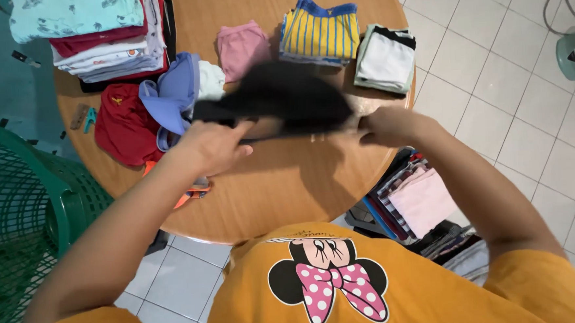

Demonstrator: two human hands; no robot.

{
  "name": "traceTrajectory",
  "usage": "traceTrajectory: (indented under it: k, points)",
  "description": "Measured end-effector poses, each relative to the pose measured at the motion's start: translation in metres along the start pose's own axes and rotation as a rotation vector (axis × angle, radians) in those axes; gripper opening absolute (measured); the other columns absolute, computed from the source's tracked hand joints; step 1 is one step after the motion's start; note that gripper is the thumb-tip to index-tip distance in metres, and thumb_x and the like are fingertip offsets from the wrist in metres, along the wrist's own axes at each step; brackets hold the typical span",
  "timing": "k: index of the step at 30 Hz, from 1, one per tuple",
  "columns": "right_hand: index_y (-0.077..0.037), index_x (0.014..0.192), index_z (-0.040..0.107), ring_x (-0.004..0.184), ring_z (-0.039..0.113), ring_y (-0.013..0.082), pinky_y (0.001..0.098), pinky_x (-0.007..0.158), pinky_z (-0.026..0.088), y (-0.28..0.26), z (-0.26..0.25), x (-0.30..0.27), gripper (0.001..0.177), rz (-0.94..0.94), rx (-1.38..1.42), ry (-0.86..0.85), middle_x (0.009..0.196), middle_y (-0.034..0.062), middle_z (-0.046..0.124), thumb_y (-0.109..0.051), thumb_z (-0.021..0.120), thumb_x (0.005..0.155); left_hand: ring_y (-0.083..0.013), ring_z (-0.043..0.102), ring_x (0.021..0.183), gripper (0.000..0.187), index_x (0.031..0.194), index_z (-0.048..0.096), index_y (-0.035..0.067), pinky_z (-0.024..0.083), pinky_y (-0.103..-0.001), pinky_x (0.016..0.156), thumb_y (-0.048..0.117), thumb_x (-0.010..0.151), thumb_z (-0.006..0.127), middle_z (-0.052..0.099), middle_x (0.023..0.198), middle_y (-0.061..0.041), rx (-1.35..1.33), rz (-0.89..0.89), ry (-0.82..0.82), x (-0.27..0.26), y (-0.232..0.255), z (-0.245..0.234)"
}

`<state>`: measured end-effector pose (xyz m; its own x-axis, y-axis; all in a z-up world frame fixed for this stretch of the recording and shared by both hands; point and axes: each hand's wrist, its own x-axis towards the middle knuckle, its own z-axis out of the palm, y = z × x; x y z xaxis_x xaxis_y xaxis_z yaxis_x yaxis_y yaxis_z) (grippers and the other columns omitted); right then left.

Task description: Folding a pile of children's clothes and underwear on a wooden table.

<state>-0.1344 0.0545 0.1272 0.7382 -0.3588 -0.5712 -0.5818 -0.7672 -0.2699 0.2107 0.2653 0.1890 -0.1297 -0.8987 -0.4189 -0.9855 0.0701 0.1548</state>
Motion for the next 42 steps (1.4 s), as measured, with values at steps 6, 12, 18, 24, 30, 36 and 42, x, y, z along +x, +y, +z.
traceTrajectory:
  k: [6, 12, 18, 24, 30, 36, 42]
  points:
    - [-0.008, 0.105, 0.071, 0.085, 0.07, 0.0381, 0.0481, 0.08, 0.055, -0.013, -0.026, -0.019, 0.029, 0.097, 0.014, 0.105, 0.086, 0.0179, 0.072, -0.03, 0.075, 0.086, -0.035, 0.069, 0.104, 0.027, 0.12, 0.064, 0.013, 0.053, -0.051, 0.09, 0.034, 0.105, 0.057, 0.074, 0.103, -0.016, -0.17, 0.019, -0.029, -0.003, -0.011, 0.007]
    - [-0.013, 0.076, 0.074, 0.096, 0.068, 0.0368, 0.0459, 0.081, 0.053, -0.024, -0.057, -0.059, 0.022, -0.403, -0.268, 0.854, 0.105, 0.0118, 0.074, -0.031, 0.082, 0.066, -0.0344, 0.061, 0.114, 0.012, 0.083, 0.07, 0.01, 0.047, -0.05, 0.097, 0.02, 0.081, 0.076, 0.071, 0.104, -0.014, -0.178, 0.339, 0.599, -0.016, -0.045, 0.002]
    - [-0.004, 0.101, 0.077, 0.095, 0.069, 0.0249, 0.0367, 0.081, 0.056, 0.04, -0.023, -0.071, 0.016, -0.116, 0.398, 0.67, 0.111, 0.0108, 0.073, -0.017, 0.079, 0.091, -0.0328, 0.059, 0.109, 0.024, 0.088, 0.073, 0.01, 0.045, -0.049, 0.093, 0.032, 0.08, 0.079, 0.067, 0.095, -0.009, 0.073, 0.219, 0.698, -0.018, -0.027, -0.003]
    - [0.004, 0.107, 0.074, 0.099, 0.071, 0.0168, 0.0295, 0.086, 0.059, 0.057, -0.035, -0.098, 0.018, -0.259, 0.978, 0.634, 0.11, 0.0124, 0.074, 0.008, 0.072, 0.089, -0.0325, 0.059, 0.099, 0.066, 0.136, 0.069, 0.002, 0.044, -0.05, 0.079, 0.034, 0.079, 0.082, 0.068, 0.097, -0.012, -0.02, -0.073, 0.603, 0.003, 0.018, 0.007]
    - [0.003, 0.104, 0.07, 0.102, 0.072, 0.0162, 0.0285, 0.095, 0.061, 0.075, -0.044, -0.112, 0.015, -0.075, 0.828, 0.687, 0.106, 0.0107, 0.073, 0.013, 0.068, 0.093, -0.0361, 0.06, 0.098, 0.024, 0.087, 0.074, 0.008, 0.05, -0.046, 0.081, 0.026, 0.076, 0.084, 0.061, 0.101, -0.016, -0.438, 0.031, 0.579, 0.021, 0.045, 0.038]
    - [0.002, 0.12, 0.071, 0.104, 0.071, 0.0211, 0.0324, 0.093, 0.06, 0.062, -0.094, -0.047, 0.027, 0.002, 0.375, 0.976, 0.112, 0.0137, 0.072, 0.009, 0.073, 0.094, -0.0363, 0.06, 0.093, 0.031, 0.09, 0.065, 0.003, 0.052, -0.046, 0.081, 0.028, 0.084, 0.083, 0.06, 0.097, -0.015, -0.747, 0.373, 0.382, 0.038, 0.092, 0.118]
    - [0.0, 0.117, 0.067, 0.107, 0.067, 0.0302, 0.0369, 0.087, 0.059, -0.035, -0.069, 0.101, 0.032, -0.334, 0.448, 0.897, 0.124, 0.0166, 0.065, 0.0, 0.078, 0.086, -0.02, 0.057, 0.072, 0.035, 0.098, 0.058, 0.006, 0.05, -0.035, 0.065, 0.032, 0.088, 0.08, 0.064, 0.082, -0.012, -1.173, -0.146, 0.079, 0.045, 0.1, 0.218]
